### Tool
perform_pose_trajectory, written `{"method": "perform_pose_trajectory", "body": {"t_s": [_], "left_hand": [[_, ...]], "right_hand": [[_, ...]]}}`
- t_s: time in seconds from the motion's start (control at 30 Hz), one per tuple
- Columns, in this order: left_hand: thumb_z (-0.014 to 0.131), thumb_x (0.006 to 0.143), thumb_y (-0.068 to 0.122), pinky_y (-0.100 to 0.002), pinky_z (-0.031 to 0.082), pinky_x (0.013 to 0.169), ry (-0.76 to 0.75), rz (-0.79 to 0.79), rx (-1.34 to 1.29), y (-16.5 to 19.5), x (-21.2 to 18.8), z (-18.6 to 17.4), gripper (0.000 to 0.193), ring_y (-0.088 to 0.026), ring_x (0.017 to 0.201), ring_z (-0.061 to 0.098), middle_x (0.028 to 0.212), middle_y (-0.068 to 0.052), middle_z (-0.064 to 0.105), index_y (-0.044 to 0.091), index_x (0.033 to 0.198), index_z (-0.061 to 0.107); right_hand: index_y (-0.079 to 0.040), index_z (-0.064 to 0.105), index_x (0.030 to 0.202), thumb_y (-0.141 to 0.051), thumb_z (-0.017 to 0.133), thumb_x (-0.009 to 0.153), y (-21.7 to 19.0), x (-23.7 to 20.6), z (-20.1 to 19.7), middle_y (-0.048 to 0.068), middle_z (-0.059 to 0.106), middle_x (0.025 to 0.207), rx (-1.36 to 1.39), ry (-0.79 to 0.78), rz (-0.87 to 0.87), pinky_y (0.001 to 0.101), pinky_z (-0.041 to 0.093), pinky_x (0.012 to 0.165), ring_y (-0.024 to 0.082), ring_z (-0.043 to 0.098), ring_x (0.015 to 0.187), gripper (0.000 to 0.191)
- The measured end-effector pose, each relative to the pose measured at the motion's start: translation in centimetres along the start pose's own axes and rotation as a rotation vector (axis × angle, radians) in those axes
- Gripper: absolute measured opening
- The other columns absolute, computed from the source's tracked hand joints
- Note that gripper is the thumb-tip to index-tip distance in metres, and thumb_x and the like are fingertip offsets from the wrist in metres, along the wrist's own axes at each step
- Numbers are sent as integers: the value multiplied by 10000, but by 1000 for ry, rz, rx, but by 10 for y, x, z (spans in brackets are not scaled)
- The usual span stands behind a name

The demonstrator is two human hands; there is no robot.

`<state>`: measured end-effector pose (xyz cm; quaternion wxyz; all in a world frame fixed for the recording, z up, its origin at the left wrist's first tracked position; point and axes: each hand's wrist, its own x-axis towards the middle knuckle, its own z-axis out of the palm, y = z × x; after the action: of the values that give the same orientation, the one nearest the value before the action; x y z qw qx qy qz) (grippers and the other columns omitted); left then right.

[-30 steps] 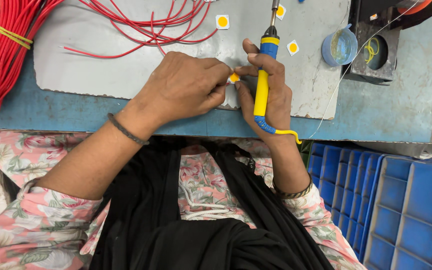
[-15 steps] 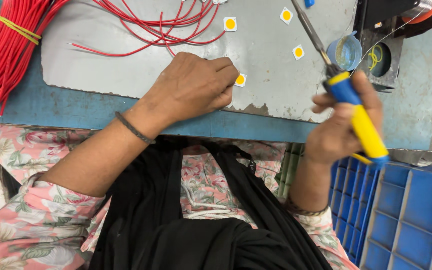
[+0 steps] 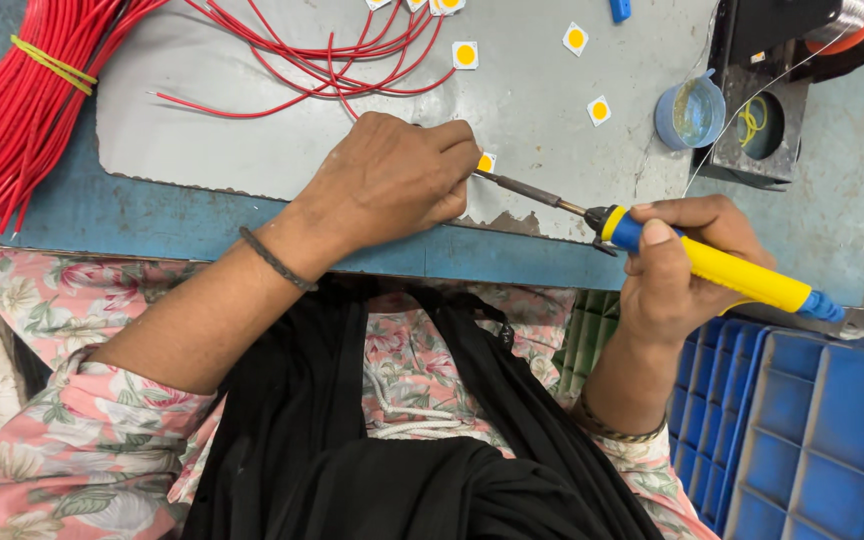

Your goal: The person sorts red and black wires, cuts and trims wire ends with pliers, dips the stripped ends into a small container of flux paste, and uses a soldering iron to solder wire ends onto the pads of small LED modules on the work board, setting finished modules aside.

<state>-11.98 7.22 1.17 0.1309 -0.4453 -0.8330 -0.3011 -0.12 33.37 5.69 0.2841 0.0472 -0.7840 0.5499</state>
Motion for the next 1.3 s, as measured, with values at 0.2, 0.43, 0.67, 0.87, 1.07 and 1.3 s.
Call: {"method": "perform_pose_trajectory", "body": {"t_s": [0.2,0.43,0.67,0.87,1.07,1.3], "left_hand": [[681,858,150,-423,474,530,-1,6,-2,0,1,0,111,-296,622,631,917,-50,645,49,872,638],[676,854,156,-426,475,536,3,3,-8,0,1,0,113,-299,624,629,911,-56,638,50,864,639],[676,841,154,-427,476,527,-23,-14,-10,0,2,1,114,-300,608,626,911,-55,643,45,856,648],[678,837,157,-434,476,533,-12,-8,-17,-1,2,1,111,-305,629,635,918,-52,648,50,854,650],[678,825,165,-437,474,530,-10,-6,-44,-2,2,1,124,-310,624,632,922,-51,655,46,859,661],[670,834,153,-436,473,537,-16,-14,-38,-2,2,1,109,-310,625,631,918,-52,654,46,841,657]], "right_hand": [[93,662,929,-139,726,1006,-5,4,1,82,604,685,-47,-42,-4,196,375,511,86,490,486,253],[93,683,926,-128,717,1013,-15,6,1,68,604,676,-101,-105,0,193,360,517,73,483,494,241],[91,690,919,-117,711,1005,-19,9,2,72,617,692,-144,-132,-21,199,361,517,70,487,499,226],[87,670,928,-145,716,1022,-18,5,2,82,630,723,-87,-52,6,202,373,522,78,490,511,254],[90,673,936,-171,721,1026,-17,6,0,68,598,691,-97,-58,11,206,386,528,85,497,511,280],[80,674,932,-172,709,1025,-20,6,5,59,606,690,-137,-86,22,200,387,531,75,500,507,271]]}}
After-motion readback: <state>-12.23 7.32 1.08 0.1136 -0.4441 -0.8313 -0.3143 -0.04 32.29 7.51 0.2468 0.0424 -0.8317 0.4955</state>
